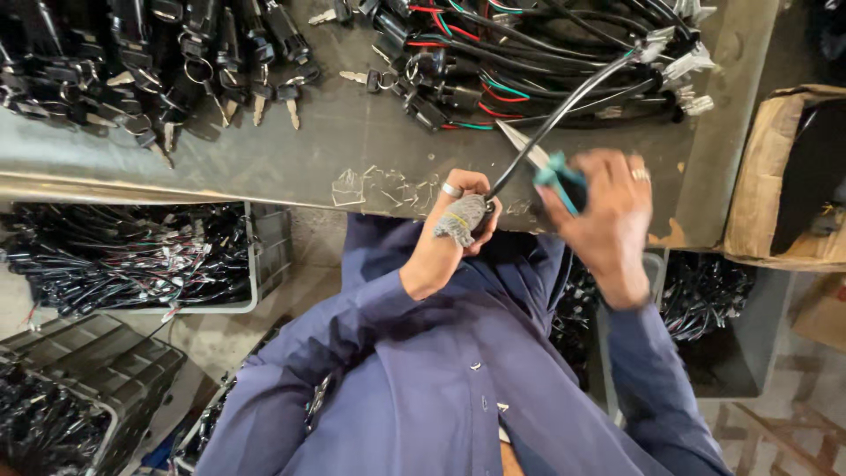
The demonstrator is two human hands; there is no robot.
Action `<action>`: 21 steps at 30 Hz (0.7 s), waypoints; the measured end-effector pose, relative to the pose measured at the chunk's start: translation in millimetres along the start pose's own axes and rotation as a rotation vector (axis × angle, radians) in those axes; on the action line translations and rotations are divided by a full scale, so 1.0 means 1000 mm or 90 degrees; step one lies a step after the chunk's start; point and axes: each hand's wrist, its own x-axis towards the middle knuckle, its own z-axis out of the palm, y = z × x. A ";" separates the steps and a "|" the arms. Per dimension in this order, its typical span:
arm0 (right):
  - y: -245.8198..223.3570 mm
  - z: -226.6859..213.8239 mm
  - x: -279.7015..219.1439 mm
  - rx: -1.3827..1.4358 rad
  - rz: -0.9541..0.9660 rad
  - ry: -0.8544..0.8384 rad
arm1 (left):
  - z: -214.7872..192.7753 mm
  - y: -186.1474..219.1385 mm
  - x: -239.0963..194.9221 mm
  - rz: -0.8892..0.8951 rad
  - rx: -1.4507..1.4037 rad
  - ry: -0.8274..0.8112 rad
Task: The person repeatedly strips the outer insulation from black wires using pliers, exposing the inner conductors. They handle each wire one at a time, cut the insulation, and place the stripped wire on the table among many similar wires and ignition lock cylinders.
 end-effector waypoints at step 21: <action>-0.018 -0.019 -0.026 0.273 -0.129 -0.156 | 0.027 0.029 -0.040 -0.108 -0.010 -0.069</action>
